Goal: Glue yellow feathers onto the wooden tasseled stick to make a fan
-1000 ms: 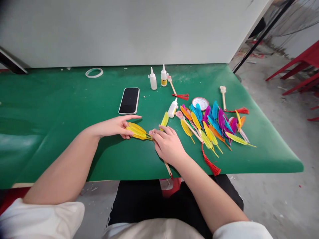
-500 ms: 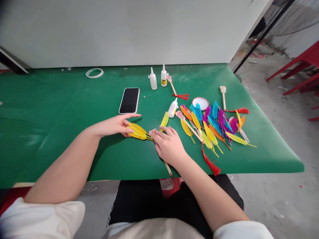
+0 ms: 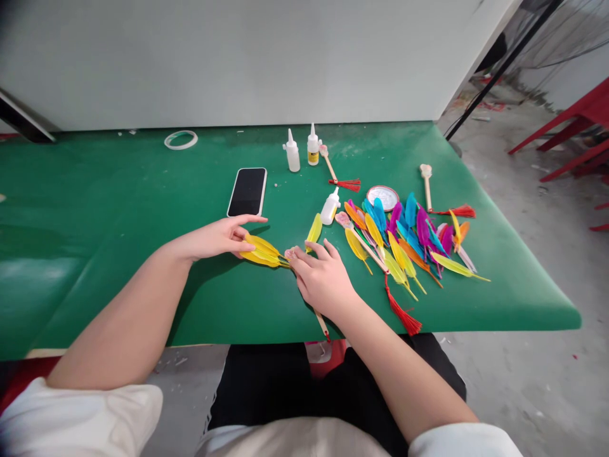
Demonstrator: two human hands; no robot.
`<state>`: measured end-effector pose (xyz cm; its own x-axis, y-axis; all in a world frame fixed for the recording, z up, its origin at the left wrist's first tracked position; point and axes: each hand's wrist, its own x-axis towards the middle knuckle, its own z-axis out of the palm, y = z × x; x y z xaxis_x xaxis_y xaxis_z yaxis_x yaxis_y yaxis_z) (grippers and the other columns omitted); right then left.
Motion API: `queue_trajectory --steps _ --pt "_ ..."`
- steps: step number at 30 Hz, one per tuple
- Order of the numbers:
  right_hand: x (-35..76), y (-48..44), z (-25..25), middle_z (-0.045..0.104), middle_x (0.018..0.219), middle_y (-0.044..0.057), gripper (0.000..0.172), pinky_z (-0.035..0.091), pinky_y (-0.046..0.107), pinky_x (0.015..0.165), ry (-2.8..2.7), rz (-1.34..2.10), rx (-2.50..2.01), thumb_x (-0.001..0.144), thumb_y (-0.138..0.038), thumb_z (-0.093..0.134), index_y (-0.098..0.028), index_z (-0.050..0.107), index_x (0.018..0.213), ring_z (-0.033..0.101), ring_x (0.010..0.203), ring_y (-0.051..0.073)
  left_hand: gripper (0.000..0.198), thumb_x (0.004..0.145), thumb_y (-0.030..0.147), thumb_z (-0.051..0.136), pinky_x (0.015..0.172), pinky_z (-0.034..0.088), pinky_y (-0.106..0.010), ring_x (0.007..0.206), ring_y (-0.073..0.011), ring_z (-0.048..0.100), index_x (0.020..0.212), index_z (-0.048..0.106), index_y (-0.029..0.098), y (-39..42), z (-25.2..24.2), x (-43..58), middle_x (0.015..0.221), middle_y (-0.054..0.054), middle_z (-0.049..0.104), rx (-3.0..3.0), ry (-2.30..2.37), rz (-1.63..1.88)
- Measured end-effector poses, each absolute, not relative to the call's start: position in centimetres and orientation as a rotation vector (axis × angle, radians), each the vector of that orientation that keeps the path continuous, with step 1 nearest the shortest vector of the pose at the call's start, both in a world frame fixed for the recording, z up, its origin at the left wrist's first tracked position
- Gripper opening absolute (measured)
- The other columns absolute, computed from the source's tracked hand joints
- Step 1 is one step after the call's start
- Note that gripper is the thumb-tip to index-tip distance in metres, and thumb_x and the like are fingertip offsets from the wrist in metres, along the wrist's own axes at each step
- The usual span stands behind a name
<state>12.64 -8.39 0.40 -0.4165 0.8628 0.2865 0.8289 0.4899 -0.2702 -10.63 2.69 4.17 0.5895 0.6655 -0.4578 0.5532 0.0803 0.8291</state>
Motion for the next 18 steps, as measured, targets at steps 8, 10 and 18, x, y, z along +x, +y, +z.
queue_trajectory --steps 8,10,18 --pt "12.63 -8.49 0.36 0.058 0.122 -0.002 0.035 0.026 0.049 0.102 -2.362 0.114 -1.422 0.087 -0.020 0.041 -0.024 0.053 0.119 0.043 0.117 0.026 0.060 0.074 0.027 0.063 0.064 0.053 -0.027 0.068 -0.0139 0.061 0.128 0.039 0.025 2.79 4.11 -10.71 0.071 0.002 0.061 1.592 1.051 0.125" --pt "12.59 -8.49 0.36 0.058 0.122 -0.002 0.035 0.026 0.049 0.103 -2.367 0.113 -1.424 0.087 -0.020 0.040 -0.024 0.053 0.119 0.043 0.117 0.026 0.059 0.074 0.027 0.063 0.065 0.053 -0.027 0.069 -0.0141 0.061 0.128 0.039 0.024 2.83 4.07 -10.74 0.071 0.002 0.061 1.585 1.052 0.128" --pt "12.58 -8.49 0.41 0.058 0.123 -0.002 0.036 0.026 0.048 0.102 -2.373 0.109 -1.434 0.087 -0.020 0.040 -0.024 0.052 0.121 0.042 0.117 0.025 0.055 0.075 0.027 0.063 0.065 0.053 -0.026 0.070 -0.0136 0.062 0.125 0.041 0.025 2.96 3.86 -10.86 0.072 0.002 0.061 1.587 1.061 0.130"
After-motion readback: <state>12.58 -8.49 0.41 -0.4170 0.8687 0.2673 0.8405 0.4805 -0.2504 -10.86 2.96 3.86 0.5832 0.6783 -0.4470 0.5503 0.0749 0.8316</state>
